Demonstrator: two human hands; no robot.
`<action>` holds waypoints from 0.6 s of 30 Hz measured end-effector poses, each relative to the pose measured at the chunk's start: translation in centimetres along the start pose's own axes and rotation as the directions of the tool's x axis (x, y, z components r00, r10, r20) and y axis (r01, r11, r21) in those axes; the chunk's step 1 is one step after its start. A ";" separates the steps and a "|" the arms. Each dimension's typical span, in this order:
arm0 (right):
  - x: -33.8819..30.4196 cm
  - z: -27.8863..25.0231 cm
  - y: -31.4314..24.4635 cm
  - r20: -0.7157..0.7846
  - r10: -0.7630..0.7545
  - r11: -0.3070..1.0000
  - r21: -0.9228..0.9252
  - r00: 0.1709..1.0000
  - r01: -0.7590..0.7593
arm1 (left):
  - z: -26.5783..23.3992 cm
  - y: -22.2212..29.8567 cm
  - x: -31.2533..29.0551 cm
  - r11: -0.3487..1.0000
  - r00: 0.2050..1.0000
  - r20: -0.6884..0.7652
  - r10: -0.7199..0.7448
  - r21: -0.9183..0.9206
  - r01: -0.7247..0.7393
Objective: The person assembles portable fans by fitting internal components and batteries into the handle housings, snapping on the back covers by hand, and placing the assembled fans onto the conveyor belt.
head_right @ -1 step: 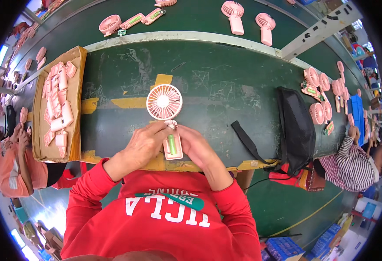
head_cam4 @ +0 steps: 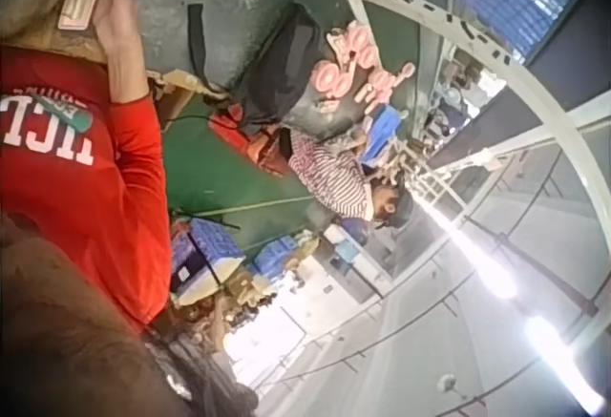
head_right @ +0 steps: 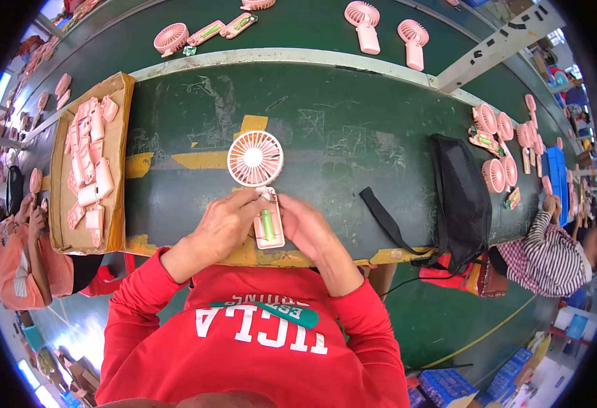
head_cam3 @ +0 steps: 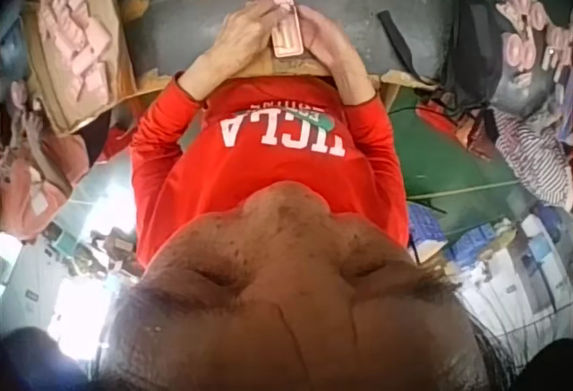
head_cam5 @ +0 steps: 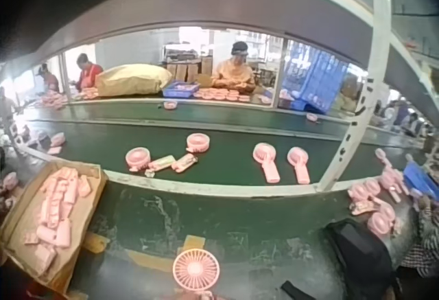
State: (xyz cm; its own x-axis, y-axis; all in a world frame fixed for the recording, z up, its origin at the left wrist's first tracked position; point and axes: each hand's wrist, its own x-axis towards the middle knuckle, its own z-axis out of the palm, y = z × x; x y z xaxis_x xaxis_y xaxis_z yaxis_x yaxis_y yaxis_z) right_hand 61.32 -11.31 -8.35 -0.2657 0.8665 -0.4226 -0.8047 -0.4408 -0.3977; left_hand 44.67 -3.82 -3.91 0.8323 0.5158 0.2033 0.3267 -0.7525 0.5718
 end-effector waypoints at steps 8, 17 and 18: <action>0.1 0.6 -0.2 -0.112 -0.051 0.994 -0.097 0.992 0.040 | 0.1 -0.2 -0.1 0.998 0.999 -0.016 -0.037 -0.045 0.037; 0.0 0.9 0.0 -0.108 -0.089 0.975 -0.213 0.990 0.064 | 0.1 -0.3 -0.1 0.998 0.994 -0.106 -0.016 -0.054 0.010; 0.1 0.9 0.1 -0.107 -0.096 0.957 -0.284 0.990 0.062 | 0.1 -0.4 -0.1 0.999 0.995 -0.094 -0.014 -0.053 0.009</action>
State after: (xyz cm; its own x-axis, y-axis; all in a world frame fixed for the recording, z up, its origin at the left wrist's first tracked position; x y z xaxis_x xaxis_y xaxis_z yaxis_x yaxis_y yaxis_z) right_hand 60.74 -11.10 -7.69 -0.1291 0.8744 -0.4677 -0.6356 -0.4350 -0.6378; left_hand 44.49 -3.62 -4.20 0.7817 0.5625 0.2695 0.3099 -0.7253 0.6148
